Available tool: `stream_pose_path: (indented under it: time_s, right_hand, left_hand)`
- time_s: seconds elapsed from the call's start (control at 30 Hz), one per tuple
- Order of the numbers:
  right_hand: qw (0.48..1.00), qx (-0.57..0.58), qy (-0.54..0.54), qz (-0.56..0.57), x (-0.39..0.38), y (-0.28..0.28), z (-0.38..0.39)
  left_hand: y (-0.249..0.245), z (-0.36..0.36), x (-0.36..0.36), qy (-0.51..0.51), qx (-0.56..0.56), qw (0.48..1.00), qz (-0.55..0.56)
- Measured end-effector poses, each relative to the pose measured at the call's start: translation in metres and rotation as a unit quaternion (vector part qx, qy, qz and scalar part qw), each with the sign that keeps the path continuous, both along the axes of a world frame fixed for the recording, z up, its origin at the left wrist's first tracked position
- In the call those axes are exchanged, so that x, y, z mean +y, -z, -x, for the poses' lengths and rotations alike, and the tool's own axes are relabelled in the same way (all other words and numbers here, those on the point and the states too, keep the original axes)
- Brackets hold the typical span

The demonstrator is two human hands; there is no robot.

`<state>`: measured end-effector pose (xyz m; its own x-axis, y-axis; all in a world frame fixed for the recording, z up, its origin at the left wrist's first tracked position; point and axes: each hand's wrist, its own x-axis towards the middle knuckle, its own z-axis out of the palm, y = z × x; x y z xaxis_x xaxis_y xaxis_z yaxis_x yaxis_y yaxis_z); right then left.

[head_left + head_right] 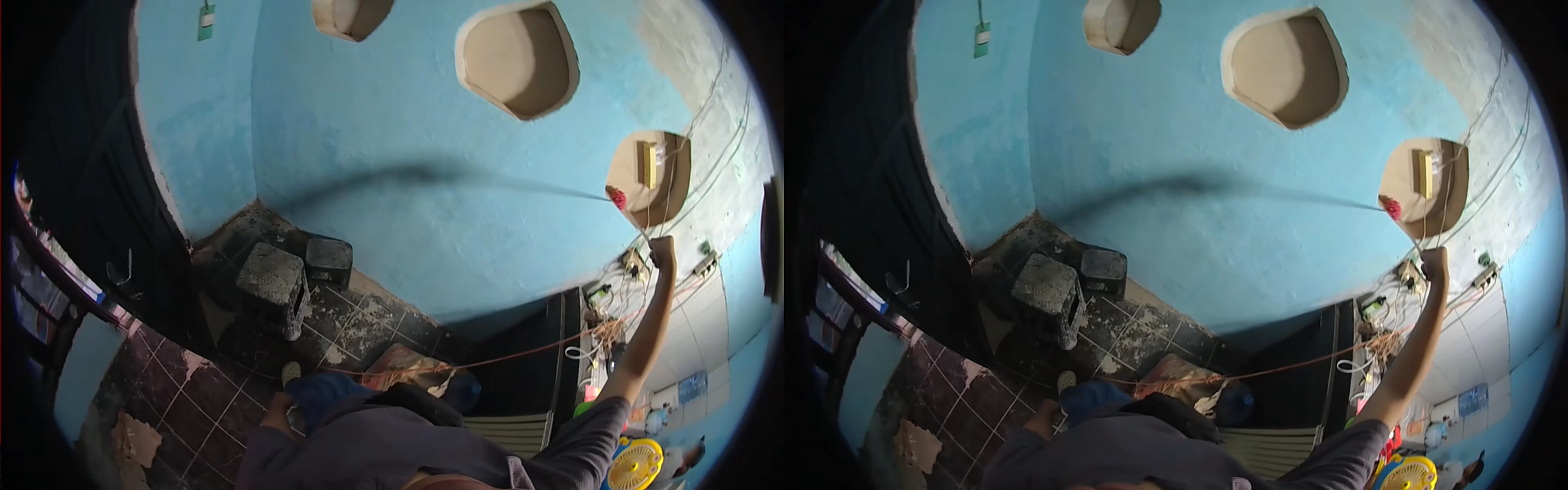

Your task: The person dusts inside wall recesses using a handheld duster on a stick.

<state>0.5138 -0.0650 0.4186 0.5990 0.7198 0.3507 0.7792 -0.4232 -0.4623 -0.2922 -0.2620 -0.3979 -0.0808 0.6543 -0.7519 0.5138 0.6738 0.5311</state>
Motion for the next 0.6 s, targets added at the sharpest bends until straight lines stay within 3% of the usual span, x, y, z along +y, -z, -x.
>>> stream_pose_path:
  time_s: [0.03, 0.07, 0.13, 0.17, 0.23, 0.33, 0.43, 0.5, 0.57, 0.6]
  right_hand:
    - [0.997, 0.045, -0.050, -0.031, -0.012, -0.009, 0.037]
    - [0.997, 0.032, -0.053, -0.051, -0.013, -0.020, 0.054]
    - [0.994, -0.022, -0.061, -0.085, -0.022, -0.032, 0.056]
    - [0.994, -0.050, -0.048, -0.087, -0.025, -0.035, 0.053]
    - [0.992, -0.068, -0.013, -0.103, -0.023, -0.027, 0.054]
    - [0.988, -0.129, 0.017, -0.082, -0.010, -0.013, 0.037]
    - [0.995, -0.019, -0.022, -0.093, -0.018, -0.024, 0.082]
    - [0.990, -0.063, -0.046, -0.116, -0.022, -0.030, 0.093]
    - [0.981, -0.027, -0.110, -0.160, -0.020, -0.026, 0.090]
    - [0.983, -0.030, -0.126, -0.129, -0.021, -0.020, 0.096]
  left_hand:
    - [-0.002, -0.004, 0.010, -0.055, 0.035, 0.994, 0.092]
    - [0.005, 0.001, 0.002, -0.060, 0.032, 0.994, 0.088]
    - [0.018, 0.018, -0.011, 0.065, -0.092, 0.982, -0.152]
    - [0.019, 0.016, 0.002, 0.080, -0.092, 0.980, -0.155]
    - [0.008, -0.001, 0.020, -0.066, 0.069, 0.992, 0.077]
    - [0.002, -0.002, 0.006, -0.043, 0.079, 0.995, 0.047]
    - [0.001, 0.000, -0.018, -0.023, 0.094, 0.995, 0.005]
    - [-0.003, 0.000, -0.028, -0.008, 0.104, 0.994, -0.027]
    - [-0.009, 0.005, -0.036, 0.018, 0.116, 0.991, -0.061]
    - [-0.015, 0.009, -0.030, 0.041, 0.121, 0.988, -0.083]
